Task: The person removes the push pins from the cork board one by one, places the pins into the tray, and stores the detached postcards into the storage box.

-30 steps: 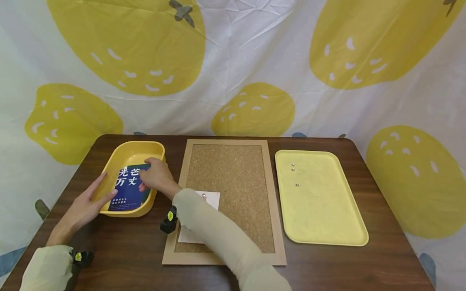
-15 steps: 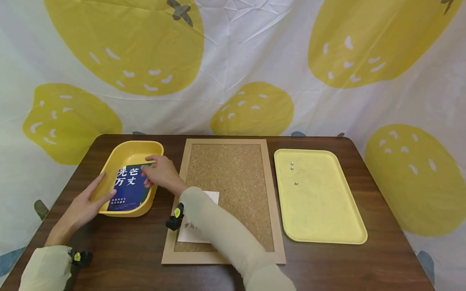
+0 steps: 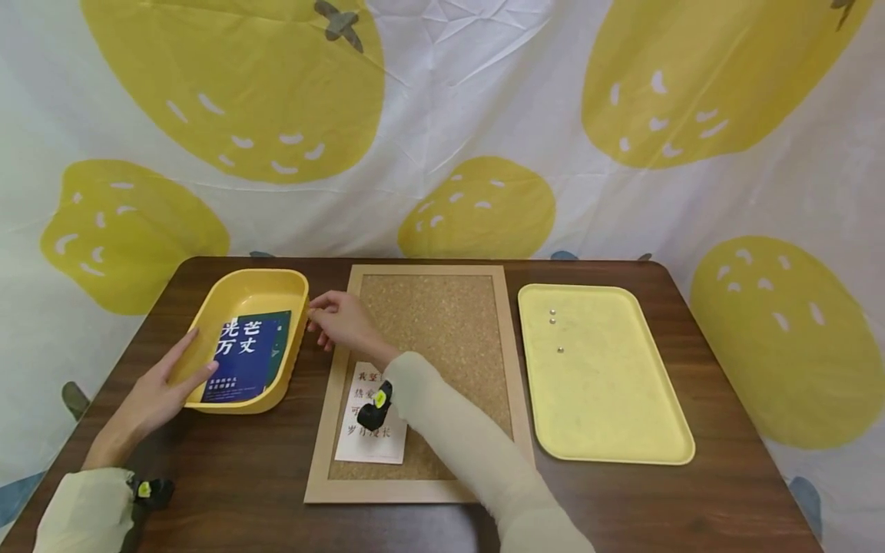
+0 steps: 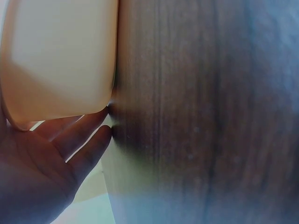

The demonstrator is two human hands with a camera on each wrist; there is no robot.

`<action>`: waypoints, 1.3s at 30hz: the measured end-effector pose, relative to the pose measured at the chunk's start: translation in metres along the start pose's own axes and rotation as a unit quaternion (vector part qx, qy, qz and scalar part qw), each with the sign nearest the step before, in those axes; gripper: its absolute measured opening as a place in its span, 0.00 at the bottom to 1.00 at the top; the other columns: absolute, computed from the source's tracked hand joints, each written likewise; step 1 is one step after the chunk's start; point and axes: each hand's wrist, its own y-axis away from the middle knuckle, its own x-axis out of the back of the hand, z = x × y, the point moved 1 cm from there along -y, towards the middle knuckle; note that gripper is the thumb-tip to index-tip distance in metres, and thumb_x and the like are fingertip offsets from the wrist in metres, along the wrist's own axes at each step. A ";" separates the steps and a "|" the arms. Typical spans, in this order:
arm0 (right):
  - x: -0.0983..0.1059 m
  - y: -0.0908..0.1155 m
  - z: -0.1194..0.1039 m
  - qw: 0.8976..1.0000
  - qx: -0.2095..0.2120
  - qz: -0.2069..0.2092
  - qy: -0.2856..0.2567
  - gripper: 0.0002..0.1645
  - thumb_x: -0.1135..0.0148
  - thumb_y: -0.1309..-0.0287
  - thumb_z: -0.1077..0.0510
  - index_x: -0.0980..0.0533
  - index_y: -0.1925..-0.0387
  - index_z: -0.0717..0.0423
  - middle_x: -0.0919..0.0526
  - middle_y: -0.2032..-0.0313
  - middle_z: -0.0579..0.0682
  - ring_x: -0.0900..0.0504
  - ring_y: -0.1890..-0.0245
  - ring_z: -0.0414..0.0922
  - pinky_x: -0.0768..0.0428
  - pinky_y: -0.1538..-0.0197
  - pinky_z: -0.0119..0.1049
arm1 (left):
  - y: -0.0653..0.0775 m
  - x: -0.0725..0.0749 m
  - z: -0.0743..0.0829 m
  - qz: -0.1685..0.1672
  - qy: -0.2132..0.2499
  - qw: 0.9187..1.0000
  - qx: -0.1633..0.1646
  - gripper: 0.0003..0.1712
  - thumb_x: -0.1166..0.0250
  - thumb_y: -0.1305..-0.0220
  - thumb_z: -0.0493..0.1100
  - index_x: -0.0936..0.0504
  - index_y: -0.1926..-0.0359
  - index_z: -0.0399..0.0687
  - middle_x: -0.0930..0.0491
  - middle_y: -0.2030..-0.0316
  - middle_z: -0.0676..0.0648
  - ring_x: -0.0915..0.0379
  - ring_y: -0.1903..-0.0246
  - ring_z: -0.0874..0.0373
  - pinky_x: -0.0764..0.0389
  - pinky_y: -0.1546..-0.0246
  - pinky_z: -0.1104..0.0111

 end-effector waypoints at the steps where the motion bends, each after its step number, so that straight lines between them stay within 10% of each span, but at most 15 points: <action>1: 0.003 0.001 0.001 1.000 0.002 -0.004 0.003 0.15 0.45 0.29 0.61 0.24 0.47 0.67 0.16 0.61 0.69 0.24 0.82 0.42 0.21 0.78 0.34 | 0.000 0.000 0.000 0.001 0.000 1.000 -0.001 0.56 0.52 0.36 0.76 0.72 0.22 0.62 0.61 0.25 0.26 0.57 0.31 0.21 0.47 0.38 0.28; 25: 0.075 0.062 0.035 0.994 -0.015 -0.073 0.076 0.12 0.47 0.29 0.63 0.21 0.54 0.69 0.16 0.69 0.61 0.23 0.82 0.41 0.20 0.77 0.33 | -0.002 -0.002 0.000 0.004 -0.006 1.000 0.002 0.56 0.52 0.36 0.77 0.72 0.22 0.62 0.62 0.25 0.27 0.57 0.31 0.22 0.47 0.38 0.28; 39: 0.079 0.076 0.054 0.993 -0.042 -0.070 0.086 0.08 0.43 0.34 0.66 0.20 0.59 0.67 0.16 0.73 0.55 0.21 0.79 0.41 0.19 0.76 0.31 | -0.001 -0.001 0.000 0.004 -0.005 1.000 0.001 0.55 0.53 0.35 0.76 0.72 0.22 0.62 0.62 0.25 0.27 0.57 0.31 0.22 0.47 0.38 0.28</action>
